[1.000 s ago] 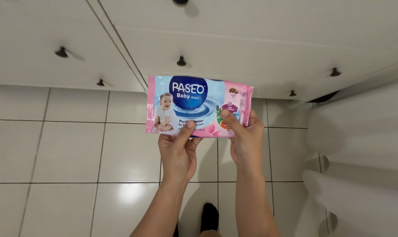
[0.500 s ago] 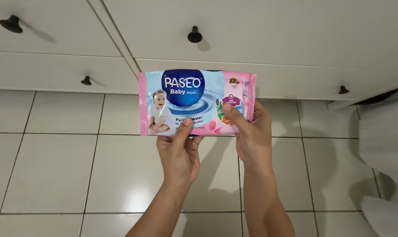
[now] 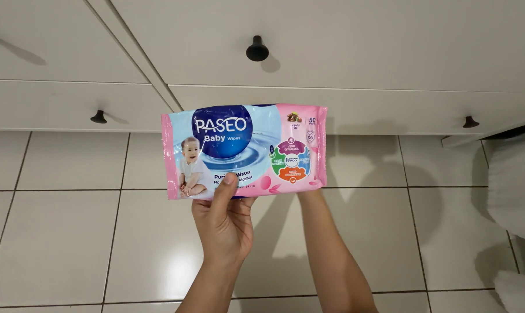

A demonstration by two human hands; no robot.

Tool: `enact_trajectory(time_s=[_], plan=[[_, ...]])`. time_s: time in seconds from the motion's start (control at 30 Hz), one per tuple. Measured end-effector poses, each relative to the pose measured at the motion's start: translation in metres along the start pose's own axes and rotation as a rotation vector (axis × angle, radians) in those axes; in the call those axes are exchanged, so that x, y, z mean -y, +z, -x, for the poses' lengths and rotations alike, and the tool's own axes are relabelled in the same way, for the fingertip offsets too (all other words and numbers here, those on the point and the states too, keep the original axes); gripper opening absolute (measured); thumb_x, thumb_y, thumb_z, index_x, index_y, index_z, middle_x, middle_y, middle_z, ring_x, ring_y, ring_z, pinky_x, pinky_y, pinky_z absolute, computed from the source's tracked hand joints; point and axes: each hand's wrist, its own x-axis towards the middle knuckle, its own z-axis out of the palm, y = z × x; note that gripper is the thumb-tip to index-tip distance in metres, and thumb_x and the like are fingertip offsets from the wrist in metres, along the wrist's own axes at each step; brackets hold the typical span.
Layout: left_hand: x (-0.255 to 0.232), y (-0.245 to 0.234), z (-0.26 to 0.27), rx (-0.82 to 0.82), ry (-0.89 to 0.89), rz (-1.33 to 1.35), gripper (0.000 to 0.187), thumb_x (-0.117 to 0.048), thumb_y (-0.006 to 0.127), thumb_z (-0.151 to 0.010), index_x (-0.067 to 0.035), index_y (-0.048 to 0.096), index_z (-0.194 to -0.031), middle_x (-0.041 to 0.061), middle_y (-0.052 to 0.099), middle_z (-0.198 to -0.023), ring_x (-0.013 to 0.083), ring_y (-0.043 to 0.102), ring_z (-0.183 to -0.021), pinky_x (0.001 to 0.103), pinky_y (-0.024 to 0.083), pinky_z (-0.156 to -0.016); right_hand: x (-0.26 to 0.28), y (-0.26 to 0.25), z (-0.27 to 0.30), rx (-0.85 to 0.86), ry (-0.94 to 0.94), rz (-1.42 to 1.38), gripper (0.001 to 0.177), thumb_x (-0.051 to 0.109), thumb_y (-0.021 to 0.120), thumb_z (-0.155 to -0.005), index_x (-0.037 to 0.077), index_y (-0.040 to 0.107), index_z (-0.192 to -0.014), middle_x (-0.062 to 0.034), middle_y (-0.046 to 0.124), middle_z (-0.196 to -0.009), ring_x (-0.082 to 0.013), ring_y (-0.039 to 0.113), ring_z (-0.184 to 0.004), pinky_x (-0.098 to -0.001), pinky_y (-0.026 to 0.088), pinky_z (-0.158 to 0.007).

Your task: The person takes items out of a woven handbag resting on a white dresser, including sunglasses, a pack of baby wipes, a white power bank, a printed wet-wipe pack, a small purple portable fan, and a pink zippered pouch, and places each item into trays inside an open drawer.

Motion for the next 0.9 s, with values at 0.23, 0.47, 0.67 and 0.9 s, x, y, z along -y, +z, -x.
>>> enact_trajectory(time_s=[0.23,0.47,0.67,0.9], plan=[[0.002,-0.007,-0.002,0.000,-0.012,0.012,0.029,-0.001,0.065,-0.095,0.005,0.059,-0.123,0.014,0.071,-0.115,0.0221,0.073,-0.101,0.043,0.064,-0.086,-0.066,0.013,-0.023,-0.008,-0.093,0.214,0.038,0.019,0.062,-0.095,-0.005,0.062,-0.124,-0.0135,0.071,-0.114,-0.0217,0.070,-0.101,-0.0372,0.058,-0.085],[0.004,-0.013,-0.005,0.020,-0.001,0.046,0.030,0.001,0.066,-0.095,0.000,0.059,-0.123,0.012,0.070,-0.115,0.0203,0.072,-0.101,0.040,0.063,-0.086,-0.067,0.005,-0.023,0.011,-0.148,0.360,0.034,0.015,0.063,-0.094,-0.003,0.062,-0.123,-0.0136,0.071,-0.112,-0.0229,0.070,-0.101,-0.0370,0.058,-0.084],[0.006,-0.013,-0.003,0.018,0.006,0.028,0.027,0.001,0.066,-0.095,0.003,0.060,-0.121,0.013,0.070,-0.114,0.0208,0.072,-0.099,0.040,0.064,-0.084,-0.073,-0.005,-0.020,0.022,-0.184,0.523,0.032,0.012,0.063,-0.092,-0.002,0.062,-0.121,-0.0136,0.071,-0.111,-0.0240,0.070,-0.101,-0.0369,0.057,-0.083],[0.002,-0.015,0.004,-0.020,0.016,-0.001,0.026,0.000,0.066,-0.094,0.004,0.060,-0.119,0.013,0.070,-0.112,0.0206,0.073,-0.098,0.039,0.065,-0.082,-0.085,-0.021,-0.009,0.096,-0.266,0.773,0.030,0.007,0.063,-0.091,-0.001,0.062,-0.120,-0.0136,0.070,-0.109,-0.0253,0.069,-0.100,-0.0367,0.056,-0.082]])
